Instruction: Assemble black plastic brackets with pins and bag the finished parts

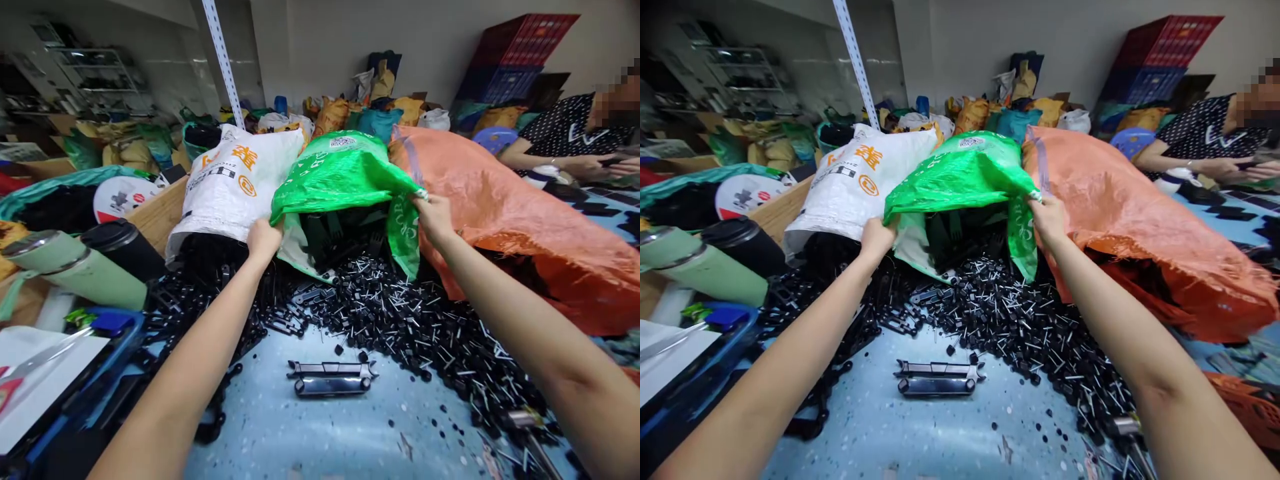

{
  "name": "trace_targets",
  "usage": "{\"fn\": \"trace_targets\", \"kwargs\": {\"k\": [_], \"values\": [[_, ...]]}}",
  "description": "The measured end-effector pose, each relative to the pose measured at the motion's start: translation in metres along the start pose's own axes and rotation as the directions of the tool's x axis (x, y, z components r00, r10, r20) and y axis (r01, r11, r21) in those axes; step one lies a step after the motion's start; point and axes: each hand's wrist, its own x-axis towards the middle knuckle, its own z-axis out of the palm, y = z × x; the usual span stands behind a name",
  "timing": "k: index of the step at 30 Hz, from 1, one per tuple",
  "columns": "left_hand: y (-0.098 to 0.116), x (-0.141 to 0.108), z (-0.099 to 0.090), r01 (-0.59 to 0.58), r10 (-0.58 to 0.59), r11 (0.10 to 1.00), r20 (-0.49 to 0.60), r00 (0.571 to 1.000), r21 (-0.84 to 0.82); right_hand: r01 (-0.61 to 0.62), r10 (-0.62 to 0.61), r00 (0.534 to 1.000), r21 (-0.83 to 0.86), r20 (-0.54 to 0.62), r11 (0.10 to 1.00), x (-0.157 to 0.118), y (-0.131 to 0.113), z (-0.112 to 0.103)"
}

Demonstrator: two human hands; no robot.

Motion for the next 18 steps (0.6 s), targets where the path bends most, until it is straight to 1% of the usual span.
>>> {"fn": "trace_targets", "kwargs": {"k": [1, 2, 3, 4, 5, 6, 7, 8, 10, 11, 12, 13, 15, 16, 18], "values": [[0.0, -0.003, -0.003, -0.031, 0.031, 0.999, -0.006, 0.999, -0.022, 0.009, -0.016, 0.992, -0.061, -0.125, 0.998, -0.004, -0.005, -0.004], [0.001, -0.008, -0.007, -0.068, 0.068, 0.997, -0.014, 0.998, -0.047, 0.053, -0.079, 0.975, -0.127, -0.208, 0.99, -0.009, -0.013, -0.005], [0.003, -0.015, -0.012, -0.107, 0.105, 0.992, -0.02, 0.994, -0.073, 0.14, -0.178, 0.963, -0.186, -0.204, 0.972, -0.015, -0.023, -0.002], [0.005, -0.023, -0.017, -0.141, 0.14, 0.985, -0.024, 0.99, -0.1, 0.255, -0.285, 0.952, -0.221, -0.115, 0.941, -0.022, -0.036, 0.005], [0.008, -0.032, -0.022, -0.168, 0.166, 0.978, -0.03, 0.986, -0.127, 0.377, -0.377, 0.925, -0.224, 0.044, 0.899, -0.03, -0.049, 0.016], [0.011, -0.043, -0.027, -0.185, 0.18, 0.97, -0.045, 0.983, -0.155, 0.481, -0.432, 0.867, -0.196, 0.247, 0.854, -0.038, -0.062, 0.031], [0.012, -0.053, -0.032, -0.195, 0.185, 0.964, -0.069, 0.98, -0.182, 0.517, -0.42, 0.82, -0.187, 0.389, 0.836, -0.046, -0.074, 0.048], [0.012, -0.064, -0.038, -0.199, 0.182, 0.957, -0.099, 0.978, -0.21, 0.49, -0.352, 0.816, -0.224, 0.458, 0.843, -0.053, -0.084, 0.066], [0.005, -0.082, -0.05, -0.2, 0.163, 0.945, -0.157, 0.974, -0.261, 0.368, -0.169, 0.861, -0.357, 0.48, 0.858, -0.064, -0.099, 0.098], [-0.002, -0.09, -0.057, -0.194, 0.148, 0.942, -0.179, 0.973, -0.276, 0.316, -0.093, 0.877, -0.419, 0.472, 0.851, -0.069, -0.105, 0.111], [-0.012, -0.098, -0.065, -0.182, 0.13, 0.943, -0.194, 0.972, -0.277, 0.285, -0.043, 0.883, -0.462, 0.467, 0.84, -0.074, -0.109, 0.12], [-0.024, -0.104, -0.073, -0.162, 0.109, 0.952, -0.205, 0.973, -0.261, 0.275, -0.015, 0.882, -0.488, 0.471, 0.829, -0.078, -0.113, 0.124], [-0.049, -0.119, -0.088, -0.1, 0.069, 0.982, -0.193, 0.979, -0.158, 0.274, 0.004, 0.875, -0.503, 0.484, 0.82, -0.087, -0.117, 0.123], [-0.061, -0.127, -0.093, -0.065, 0.057, 0.996, -0.143, 0.988, -0.056, 0.271, 0.01, 0.872, -0.502, 0.489, 0.821, -0.092, -0.119, 0.118], [-0.078, -0.148, -0.098, -0.035, 0.032, 0.981, 0.02, 0.999, 0.19, 0.259, 0.029, 0.868, -0.502, 0.495, 0.825, -0.101, -0.123, 0.103]]}}
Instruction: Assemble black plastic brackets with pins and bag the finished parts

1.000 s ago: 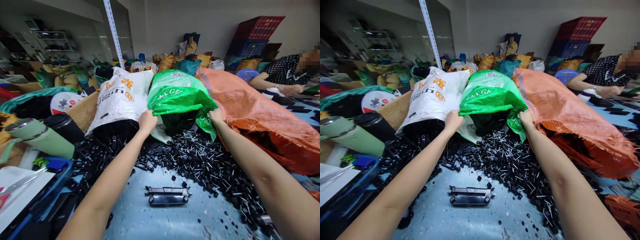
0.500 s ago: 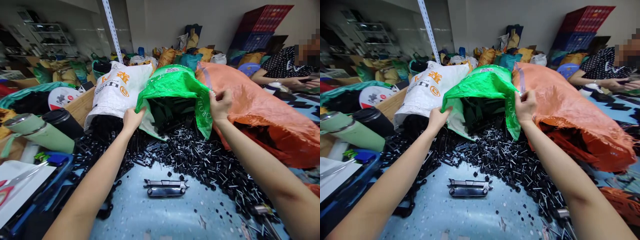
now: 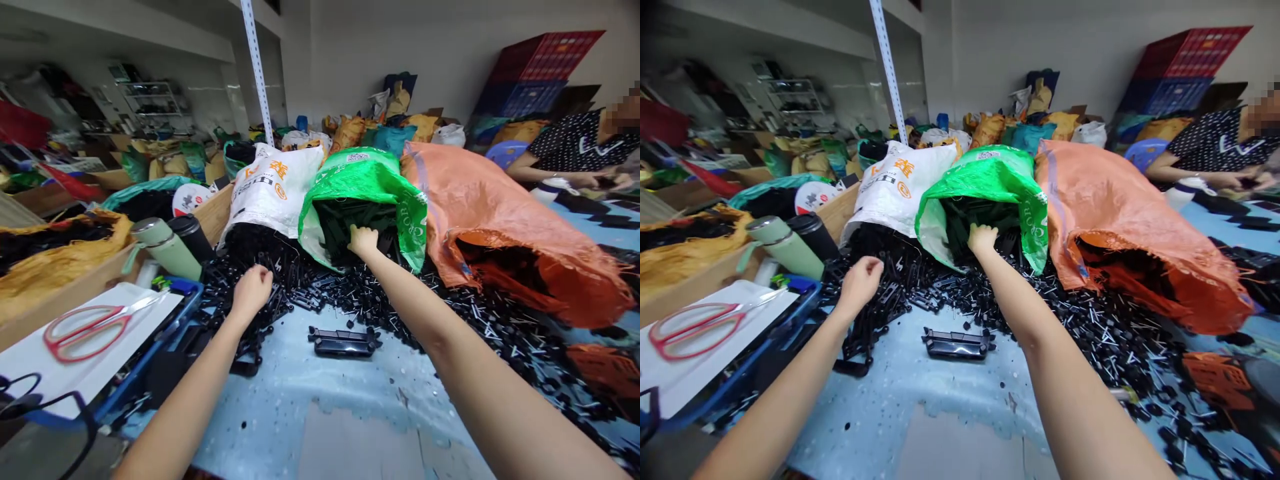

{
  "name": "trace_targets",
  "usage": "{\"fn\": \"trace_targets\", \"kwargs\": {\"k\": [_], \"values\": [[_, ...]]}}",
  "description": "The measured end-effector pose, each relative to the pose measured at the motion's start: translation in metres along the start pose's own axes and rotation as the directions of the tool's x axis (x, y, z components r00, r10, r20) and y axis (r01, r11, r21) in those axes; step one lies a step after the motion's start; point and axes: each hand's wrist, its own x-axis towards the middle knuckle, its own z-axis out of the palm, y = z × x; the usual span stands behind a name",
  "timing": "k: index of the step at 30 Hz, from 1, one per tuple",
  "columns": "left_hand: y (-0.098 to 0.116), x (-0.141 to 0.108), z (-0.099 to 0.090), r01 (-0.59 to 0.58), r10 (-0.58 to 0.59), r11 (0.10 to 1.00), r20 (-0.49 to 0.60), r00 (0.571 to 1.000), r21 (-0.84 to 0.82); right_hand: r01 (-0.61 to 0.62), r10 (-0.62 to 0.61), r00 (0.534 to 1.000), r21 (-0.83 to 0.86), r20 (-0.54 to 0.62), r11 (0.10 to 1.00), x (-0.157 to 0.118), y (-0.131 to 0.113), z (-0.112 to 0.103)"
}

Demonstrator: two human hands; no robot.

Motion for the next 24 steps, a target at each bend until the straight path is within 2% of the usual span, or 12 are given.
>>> {"fn": "trace_targets", "kwargs": {"k": [3, 5, 7, 9, 11, 13, 14, 17, 20, 21, 22, 24], "values": [[-0.005, -0.035, 0.009, -0.026, -0.009, 0.973, 0.151, 0.988, 0.228, -0.027, 0.027, 1.0, 0.004, 0.011, 1.0, -0.025, 0.007, -0.019], [0.0, -0.053, 0.017, 0.001, -0.033, 0.966, 0.12, 0.992, 0.26, -0.033, 0.034, 0.999, 0.038, -0.03, 0.999, -0.045, 0.012, -0.032], [0.005, -0.062, 0.019, 0.044, -0.073, 0.957, 0.092, 0.993, 0.285, -0.002, 0.02, 0.996, 0.209, -0.084, 0.978, -0.071, 0.017, -0.045], [0.008, -0.063, 0.016, 0.073, -0.104, 0.952, 0.09, 0.991, 0.296, 0.05, -0.009, 0.997, 0.512, -0.083, 0.857, -0.11, 0.024, -0.054], [0.011, -0.062, 0.009, 0.073, -0.107, 0.952, 0.103, 0.989, 0.296, 0.051, -0.071, 0.997, 0.767, -0.007, 0.64, -0.162, 0.034, -0.06], [0.015, -0.068, -0.002, 0.053, -0.088, 0.954, 0.106, 0.991, 0.294, 0.017, -0.168, 0.983, 0.875, 0.074, 0.485, -0.223, 0.046, -0.063], [0.018, -0.076, -0.008, 0.029, -0.062, 0.956, 0.106, 0.992, 0.293, 0.016, -0.224, 0.969, 0.883, 0.102, 0.469, -0.254, 0.054, -0.065], [0.033, -0.128, -0.022, -0.21, 0.163, 0.954, 0.217, 0.963, 0.213, 0.082, -0.386, 0.9, 0.79, 0.204, 0.608, -0.342, 0.081, -0.072], [0.049, -0.206, -0.027, -0.488, 0.446, 0.873, 0.412, 0.795, -0.004, 0.234, -0.482, 0.832, 0.615, 0.274, 0.753, -0.397, 0.107, -0.081], [0.053, -0.231, -0.026, -0.518, 0.477, 0.855, 0.448, 0.756, -0.037, 0.268, -0.461, 0.846, 0.536, 0.266, 0.801, -0.407, 0.113, -0.082], [0.056, -0.254, -0.024, -0.532, 0.494, 0.845, 0.469, 0.732, -0.06, 0.256, -0.388, 0.89, 0.438, 0.242, 0.862, -0.413, 0.116, -0.082], [0.061, -0.286, -0.016, -0.537, 0.512, 0.839, 0.464, 0.723, -0.089, 0.051, -0.091, 0.981, 0.225, 0.172, 0.973, -0.415, 0.115, -0.076]]}}
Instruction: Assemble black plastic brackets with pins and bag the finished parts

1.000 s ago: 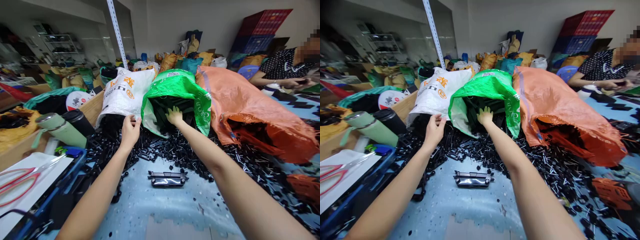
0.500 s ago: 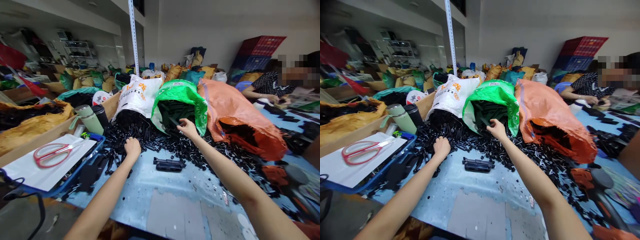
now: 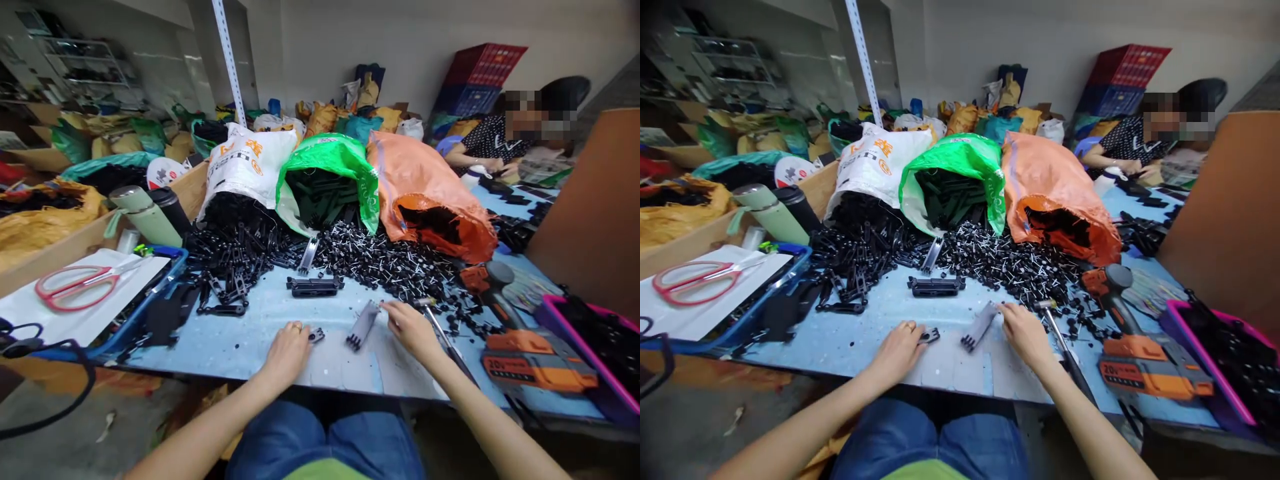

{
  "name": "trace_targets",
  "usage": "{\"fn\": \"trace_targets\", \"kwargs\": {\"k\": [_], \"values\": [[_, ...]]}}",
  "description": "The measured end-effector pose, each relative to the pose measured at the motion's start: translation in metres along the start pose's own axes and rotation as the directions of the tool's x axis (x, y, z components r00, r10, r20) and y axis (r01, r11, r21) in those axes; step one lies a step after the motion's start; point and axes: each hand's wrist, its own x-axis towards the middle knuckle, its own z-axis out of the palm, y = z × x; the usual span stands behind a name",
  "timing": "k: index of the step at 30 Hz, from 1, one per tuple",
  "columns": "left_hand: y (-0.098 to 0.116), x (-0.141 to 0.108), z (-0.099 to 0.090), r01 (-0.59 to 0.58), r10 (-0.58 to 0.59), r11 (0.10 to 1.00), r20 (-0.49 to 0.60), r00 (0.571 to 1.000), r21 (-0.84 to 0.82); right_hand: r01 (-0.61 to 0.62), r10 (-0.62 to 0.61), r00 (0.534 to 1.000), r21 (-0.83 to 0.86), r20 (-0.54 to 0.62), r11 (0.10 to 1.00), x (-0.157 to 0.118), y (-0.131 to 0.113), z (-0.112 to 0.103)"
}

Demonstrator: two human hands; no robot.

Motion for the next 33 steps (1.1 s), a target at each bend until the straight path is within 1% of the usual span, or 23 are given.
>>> {"fn": "trace_targets", "kwargs": {"k": [1, 2, 3, 4, 6, 7, 8, 9, 10, 11, 12, 13, 14, 15, 16, 17, 20, 22, 24, 27, 28, 31, 33], "values": [[0.006, -0.004, 0.008, -0.008, 0.007, 1.0, -0.02, 1.0, -0.011, -0.166, 0.163, 0.985, -0.056, -0.061, 0.984, 0.003, -0.003, 0.005], [0.01, -0.006, 0.015, -0.014, 0.013, 1.0, -0.045, 0.999, -0.021, -0.303, 0.296, 0.951, -0.084, -0.091, 0.949, 0.008, -0.009, 0.011], [0.012, -0.007, 0.019, -0.02, 0.017, 0.999, -0.071, 0.997, -0.034, -0.388, 0.38, 0.92, -0.093, -0.092, 0.917, 0.014, -0.016, 0.018], [0.013, -0.007, 0.022, -0.022, 0.017, 0.998, -0.095, 0.995, -0.056, -0.421, 0.415, 0.907, -0.083, -0.077, 0.903, 0.02, -0.024, 0.024], [0.014, -0.007, 0.022, -0.005, -0.017, 0.987, -0.138, 0.99, -0.16, -0.366, 0.367, 0.929, 0.029, -0.047, 0.93, 0.03, -0.04, 0.034], [0.015, -0.007, 0.02, 0.004, -0.045, 0.969, -0.159, 0.986, -0.248, -0.306, 0.314, 0.949, 0.148, -0.03, 0.94, 0.033, -0.048, 0.037], [0.016, -0.007, 0.017, 0.01, -0.077, 0.936, -0.18, 0.981, -0.351, -0.244, 0.255, 0.967, 0.307, 0.003, 0.92, 0.033, -0.056, 0.039], [0.017, -0.007, 0.014, 0.011, -0.115, 0.89, -0.201, 0.973, -0.456, -0.198, 0.197, 0.979, 0.488, 0.054, 0.85, 0.031, -0.063, 0.041], [0.02, -0.007, 0.011, 0.011, -0.157, 0.833, -0.217, 0.964, -0.553, -0.181, 0.138, 0.984, 0.66, 0.117, 0.729, 0.027, -0.071, 0.043], [0.022, -0.006, 0.008, 0.012, -0.199, 0.769, -0.221, 0.955, -0.639, -0.195, 0.086, 0.98, 0.794, 0.178, 0.576, 0.021, -0.078, 0.044], [0.025, -0.005, 0.005, 0.017, -0.237, 0.702, -0.211, 0.948, -0.712, -0.227, 0.051, 0.973, 0.878, 0.227, 0.422, 0.014, -0.085, 0.045], [0.028, -0.004, 0.003, 0.026, -0.271, 0.635, -0.192, 0.943, -0.772, -0.259, 0.033, 0.965, 0.92, 0.261, 0.295, 0.007, -0.091, 0.046], [0.031, -0.002, 0.001, 0.035, -0.299, 0.577, -0.17, 0.939, -0.816, -0.275, 0.023, 0.961, 0.938, 0.277, 0.21, 0.001, -0.096, 0.046], [0.033, -0.001, -0.001, 0.041, -0.32, 0.535, -0.158, 0.934, -0.844, -0.274, 0.015, 0.961, 0.948, 0.275, 0.163, -0.005, -0.099, 0.046], [0.034, 0.0, -0.002, 0.039, -0.338, 0.514, -0.161, 0.927, -0.857, -0.26, 0.004, 0.965, 0.954, 0.262, 0.152, -0.009, -0.1, 0.045], [0.036, 0.001, -0.004, 0.03, -0.353, 0.516, -0.18, 0.918, -0.856, -0.236, -0.014, 0.97, 0.956, 0.242, 0.174, -0.012, -0.1, 0.044], [0.04, 0.001, -0.008, -0.008, -0.368, 0.58, -0.271, 0.889, -0.814, -0.117, -0.08, 0.985, 0.934, 0.153, 0.336, -0.017, -0.094, 0.04], [0.045, 0.001, -0.011, -0.041, -0.366, 0.589, -0.312, 0.877, -0.807, -0.038, -0.11, 0.99, 0.907, 0.092, 0.419, -0.019, -0.093, 0.039], [0.053, 0.0, -0.013, -0.081, -0.407, 0.552, -0.353, 0.843, -0.83, 0.011, -0.101, 0.994, 0.906, 0.035, 0.424, -0.022, -0.099, 0.041], [0.063, -0.002, -0.017, -0.135, -0.491, 0.507, -0.414, 0.767, -0.851, 0.06, -0.044, 0.998, 0.92, -0.047, 0.386, -0.03, -0.113, 0.05], [0.065, -0.002, -0.017, -0.147, -0.493, 0.507, -0.425, 0.76, -0.849, 0.074, -0.029, 0.997, 0.92, -0.069, 0.386, -0.032, -0.117, 0.054], [0.065, 0.001, -0.016, -0.154, -0.442, 0.52, -0.418, 0.794, -0.84, 0.085, 0.01, 0.995, 0.905, -0.098, 0.417, -0.036, -0.124, 0.062], [0.063, 0.006, -0.008, -0.119, -0.437, 0.522, -0.384, 0.813, -0.845, 0.06, 0.033, 0.996, 0.9, -0.082, 0.433, -0.036, -0.122, 0.064]]}}
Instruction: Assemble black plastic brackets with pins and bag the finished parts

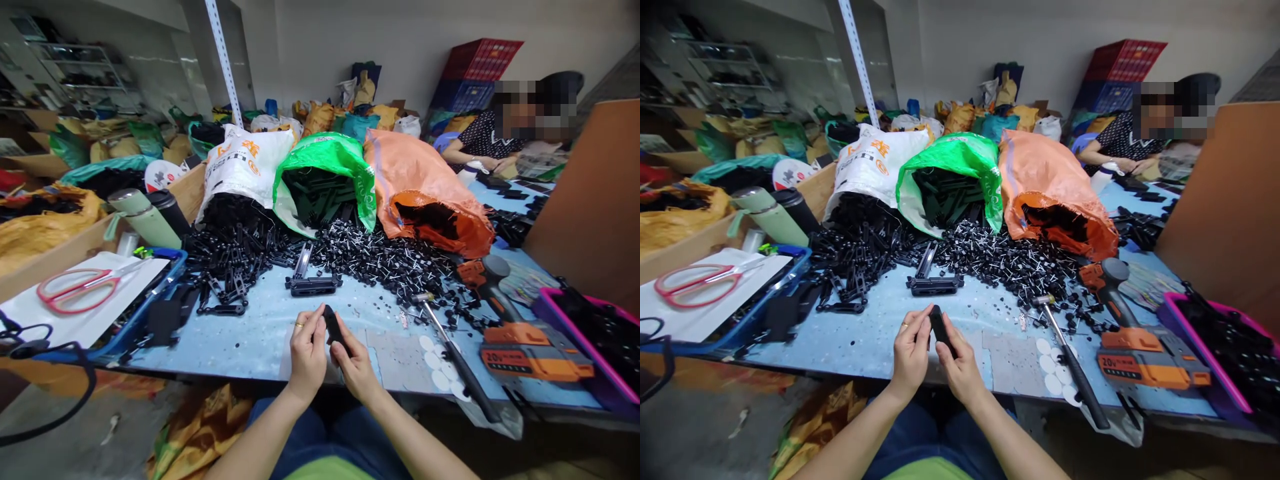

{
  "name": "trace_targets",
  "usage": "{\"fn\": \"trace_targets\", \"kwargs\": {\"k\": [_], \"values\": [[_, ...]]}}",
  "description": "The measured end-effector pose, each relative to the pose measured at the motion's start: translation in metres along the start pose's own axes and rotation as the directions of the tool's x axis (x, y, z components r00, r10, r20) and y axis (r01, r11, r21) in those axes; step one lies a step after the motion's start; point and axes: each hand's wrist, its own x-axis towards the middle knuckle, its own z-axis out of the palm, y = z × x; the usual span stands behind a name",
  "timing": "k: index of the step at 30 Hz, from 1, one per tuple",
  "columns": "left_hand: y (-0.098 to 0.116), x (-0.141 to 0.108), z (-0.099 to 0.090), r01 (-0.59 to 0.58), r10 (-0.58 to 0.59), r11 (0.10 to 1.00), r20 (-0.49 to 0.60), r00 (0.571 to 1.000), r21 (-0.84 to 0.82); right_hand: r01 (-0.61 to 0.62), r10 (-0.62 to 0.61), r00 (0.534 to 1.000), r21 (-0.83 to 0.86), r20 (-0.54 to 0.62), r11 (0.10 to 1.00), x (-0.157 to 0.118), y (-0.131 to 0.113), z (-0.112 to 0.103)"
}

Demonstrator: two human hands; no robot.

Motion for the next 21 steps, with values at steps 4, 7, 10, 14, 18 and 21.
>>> {"fn": "trace_targets", "kwargs": {"k": [4, 7, 10, 14, 18, 21], "values": [[-0.027, -0.004, 0.008, 0.186, -0.188, 0.981, 0.033, 0.982, 0.061, -0.004, 0.039, 0.985, -0.205, 0.166, 0.979, 0.018, 0.003, -0.031], [-0.041, -0.009, 0.006, 0.183, -0.209, 0.933, 0.052, 0.977, 0.308, 0.045, 0.025, 0.99, -0.482, 0.138, 0.875, 0.054, 0.007, -0.083], [-0.041, -0.004, 0.002, -0.182, 0.015, 0.823, 0.3, 0.954, 0.538, 0.029, -0.112, 0.989, -0.615, -0.097, 0.788, 0.11, 0.011, -0.15], [-0.031, 0.013, 0.006, -0.568, 0.136, 0.689, 0.69, 0.711, 0.45, -0.082, -0.257, 0.877, -0.655, -0.405, 0.751, 0.19, 0.01, -0.23], [-0.036, 0.017, 0.007, -0.579, 0.148, 0.606, 0.637, 0.756, 0.546, -0.116, -0.191, 0.862, -0.549, -0.47, 0.828, 0.257, -0.007, -0.261], [-0.053, 0.01, 0.001, -0.606, 0.237, 0.534, 0.584, 0.776, 0.589, 0.023, -0.152, 0.949, -0.42, -0.277, 0.907, 0.31, -0.027, -0.24]]}}
